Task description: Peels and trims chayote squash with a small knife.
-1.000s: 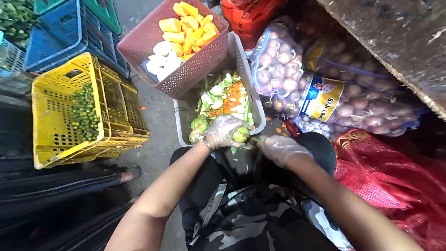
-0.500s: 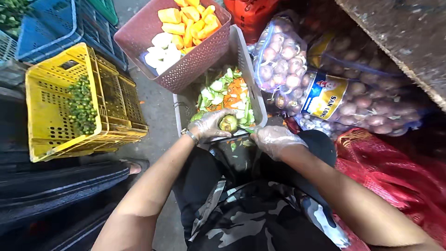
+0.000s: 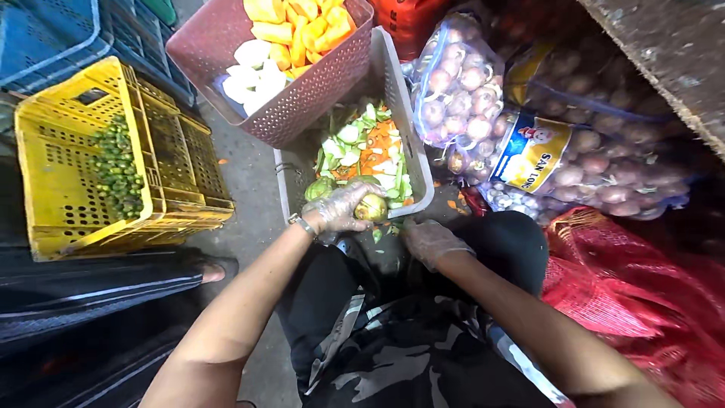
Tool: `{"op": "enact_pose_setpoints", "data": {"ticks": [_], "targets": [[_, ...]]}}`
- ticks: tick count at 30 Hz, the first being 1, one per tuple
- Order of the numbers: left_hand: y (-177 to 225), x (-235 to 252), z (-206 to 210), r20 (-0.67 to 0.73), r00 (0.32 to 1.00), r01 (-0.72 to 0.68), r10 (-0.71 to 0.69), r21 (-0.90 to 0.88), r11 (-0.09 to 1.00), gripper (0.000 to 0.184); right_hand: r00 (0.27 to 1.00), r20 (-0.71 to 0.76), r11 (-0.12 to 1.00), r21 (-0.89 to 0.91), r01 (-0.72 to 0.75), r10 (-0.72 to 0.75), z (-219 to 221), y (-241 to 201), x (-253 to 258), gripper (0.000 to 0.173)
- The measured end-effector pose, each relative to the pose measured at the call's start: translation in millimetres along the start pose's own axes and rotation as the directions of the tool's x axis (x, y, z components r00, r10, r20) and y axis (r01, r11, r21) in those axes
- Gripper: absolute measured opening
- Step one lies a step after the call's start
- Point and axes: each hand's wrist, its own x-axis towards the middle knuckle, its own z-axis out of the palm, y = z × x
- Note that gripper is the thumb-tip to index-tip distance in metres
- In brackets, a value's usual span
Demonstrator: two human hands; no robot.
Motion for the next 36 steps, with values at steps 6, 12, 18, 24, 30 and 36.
{"op": "enact_pose_setpoints", "data": {"ticks": [6, 12, 18, 24, 30, 36], "targets": [[-22, -4, 5, -0.204, 0.979, -0.029, -0.022, -0.243, 0.97, 0.072, 0.998, 0.064, 0.998, -0.049, -0.027, 0.03, -25, 3, -6, 0.047], [-13, 47, -16, -0.245, 0.91, 0.249, -0.334, -0.319, 0.914, 0.073, 0.977, -0.2, 0.994, 0.09, -0.064, 0.081, -68, 41, -6, 0.043], [-8, 110, 11, -0.013, 0.893, 0.444, -0.449, -0.126, 0.887, 0.062, 0.957, -0.253, 0.972, 0.219, -0.087, 0.143, -71, 61, 10, 0.049], [14, 63, 8, -0.343, 0.892, 0.16, -0.294, -0.369, 0.916, 0.031, 0.88, -0.462, 0.862, 0.485, 0.149, 0.108, -58, 65, 3, 0.041], [9, 47, 6, -0.277, 0.87, 0.349, -0.408, -0.241, 0.906, 0.04, 0.89, -0.45, 0.886, 0.439, 0.152, 0.07, -55, 49, 1, 0.036], [7, 96, 11, -0.103, 0.919, 0.394, -0.381, 0.168, 0.904, 0.037, 0.807, -0.587, 0.885, 0.407, 0.226, 0.064, -51, 54, 4, 0.035]]}}
